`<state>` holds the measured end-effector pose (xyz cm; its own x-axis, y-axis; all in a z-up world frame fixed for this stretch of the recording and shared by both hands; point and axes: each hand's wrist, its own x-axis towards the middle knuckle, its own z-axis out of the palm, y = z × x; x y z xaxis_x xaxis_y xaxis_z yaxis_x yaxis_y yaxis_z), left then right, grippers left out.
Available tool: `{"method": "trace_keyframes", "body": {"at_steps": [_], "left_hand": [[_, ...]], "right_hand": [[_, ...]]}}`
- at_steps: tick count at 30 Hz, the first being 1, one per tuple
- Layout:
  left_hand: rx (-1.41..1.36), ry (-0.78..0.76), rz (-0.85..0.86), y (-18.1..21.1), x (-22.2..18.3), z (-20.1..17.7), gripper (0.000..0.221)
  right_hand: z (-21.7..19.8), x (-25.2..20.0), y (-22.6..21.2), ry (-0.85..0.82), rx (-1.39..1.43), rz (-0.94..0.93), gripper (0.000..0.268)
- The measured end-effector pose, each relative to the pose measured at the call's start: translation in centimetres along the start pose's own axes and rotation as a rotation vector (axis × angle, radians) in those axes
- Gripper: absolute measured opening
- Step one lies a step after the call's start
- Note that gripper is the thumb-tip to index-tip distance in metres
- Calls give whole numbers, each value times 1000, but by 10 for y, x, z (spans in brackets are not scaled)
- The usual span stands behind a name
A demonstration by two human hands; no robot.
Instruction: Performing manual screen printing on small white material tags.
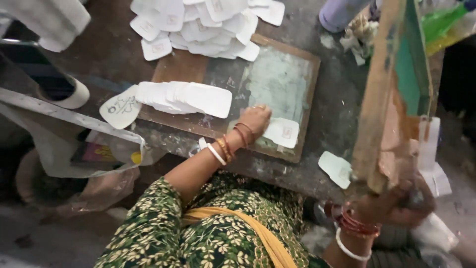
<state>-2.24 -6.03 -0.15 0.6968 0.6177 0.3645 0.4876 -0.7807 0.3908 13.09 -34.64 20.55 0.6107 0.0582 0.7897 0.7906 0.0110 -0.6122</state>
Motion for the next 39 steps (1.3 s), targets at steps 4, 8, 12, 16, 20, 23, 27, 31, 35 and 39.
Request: {"method": "trace_keyframes", "body": {"at_steps": [4, 8, 12, 16, 20, 23, 27, 31, 35, 39], "left_hand": [[-659, 114, -258, -42, 34, 13, 18], [-747, 477, -378, -49, 30, -123, 36], [-69, 105, -164, -53, -39, -135, 51], [-86, 124, -46, -76, -68, -120, 39], [-306, 135, -180, -47, -59, -145, 18], [-312, 86, 94, -5, -73, -112, 18], [-151, 40, 322, 37, -66, -43, 15], [-354, -80, 256, 56, -26, -15, 21], [-297, -137, 285, 70, -5, -8, 15], [-288, -167, 370, 72, -25, 1, 18]], "right_hand": [[-4, 20, -10, -45, -136, -246, 23], [-4, 21, -14, -80, -109, -243, 22], [-22, 1, 24, -14, -278, -63, 26], [-23, -1, 35, -62, -396, -208, 24], [-5, 20, 0, -21, -140, -194, 28], [-23, 8, 36, 38, -124, -101, 36], [-1, 17, -14, -16, -235, -211, 36], [-11, 16, -2, -41, -184, -169, 39], [3, 32, -45, -92, -169, -117, 45], [-11, 19, -8, -64, -151, -111, 42]]}}
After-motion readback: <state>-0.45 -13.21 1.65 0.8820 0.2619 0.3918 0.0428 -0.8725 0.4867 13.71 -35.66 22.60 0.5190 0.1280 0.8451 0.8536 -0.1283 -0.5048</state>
